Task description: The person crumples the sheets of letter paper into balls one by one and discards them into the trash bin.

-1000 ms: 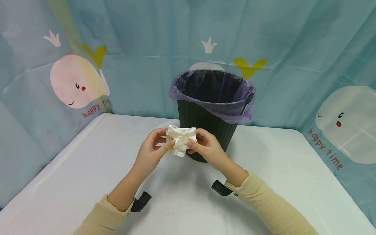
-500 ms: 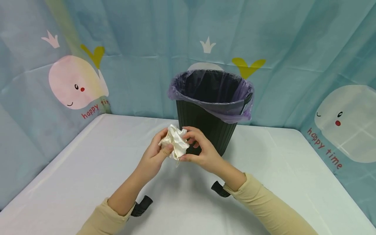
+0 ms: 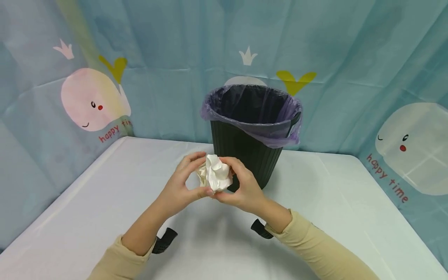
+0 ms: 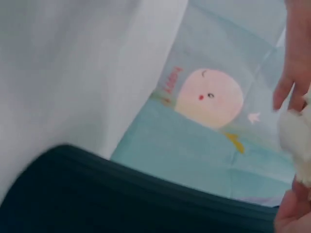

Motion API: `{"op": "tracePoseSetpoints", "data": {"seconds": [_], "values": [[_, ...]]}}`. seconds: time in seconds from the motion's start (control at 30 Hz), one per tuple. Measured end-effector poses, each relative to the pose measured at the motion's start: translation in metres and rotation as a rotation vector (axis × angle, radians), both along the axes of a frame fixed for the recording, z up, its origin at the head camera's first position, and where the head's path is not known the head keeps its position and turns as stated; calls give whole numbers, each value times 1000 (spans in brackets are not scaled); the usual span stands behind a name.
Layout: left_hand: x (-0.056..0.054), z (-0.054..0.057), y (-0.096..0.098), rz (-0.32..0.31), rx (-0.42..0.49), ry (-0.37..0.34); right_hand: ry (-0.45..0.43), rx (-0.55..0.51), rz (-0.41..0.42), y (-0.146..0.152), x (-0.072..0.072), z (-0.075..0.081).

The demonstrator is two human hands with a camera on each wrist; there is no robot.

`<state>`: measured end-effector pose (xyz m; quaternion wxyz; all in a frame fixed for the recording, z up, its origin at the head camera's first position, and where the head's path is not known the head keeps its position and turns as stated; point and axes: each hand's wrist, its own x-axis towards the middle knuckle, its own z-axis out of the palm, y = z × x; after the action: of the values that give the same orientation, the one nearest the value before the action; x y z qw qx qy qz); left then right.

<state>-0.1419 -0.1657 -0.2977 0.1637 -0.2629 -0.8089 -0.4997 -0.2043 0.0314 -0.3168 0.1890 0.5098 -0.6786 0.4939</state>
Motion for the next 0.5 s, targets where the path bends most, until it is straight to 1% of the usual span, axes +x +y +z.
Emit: {"op": "tracePoseSetpoints", "data": {"seconds": [0.07, 0.1, 0.17, 0.23, 0.3, 0.4, 0.5], "values": [[2, 5, -2, 44, -64, 11, 0, 33, -35, 2, 1, 4], [3, 6, -2, 55, -75, 3, -12, 53, -47, 2, 2, 5], [5, 7, -1, 43, -63, -18, -44, 89, -49, 3, 3, 9], [5, 5, 0, 30, -23, -42, -94, 117, -10, 3, 4, 13], [5, 3, 2, 27, 24, -53, -156, 135, 50, 3, 4, 16], [3, -2, 5, 46, 66, -27, -262, 156, 147, 4, 2, 19], [1, -6, 8, 71, 85, 6, -306, 160, 197, 5, 1, 18]]}}
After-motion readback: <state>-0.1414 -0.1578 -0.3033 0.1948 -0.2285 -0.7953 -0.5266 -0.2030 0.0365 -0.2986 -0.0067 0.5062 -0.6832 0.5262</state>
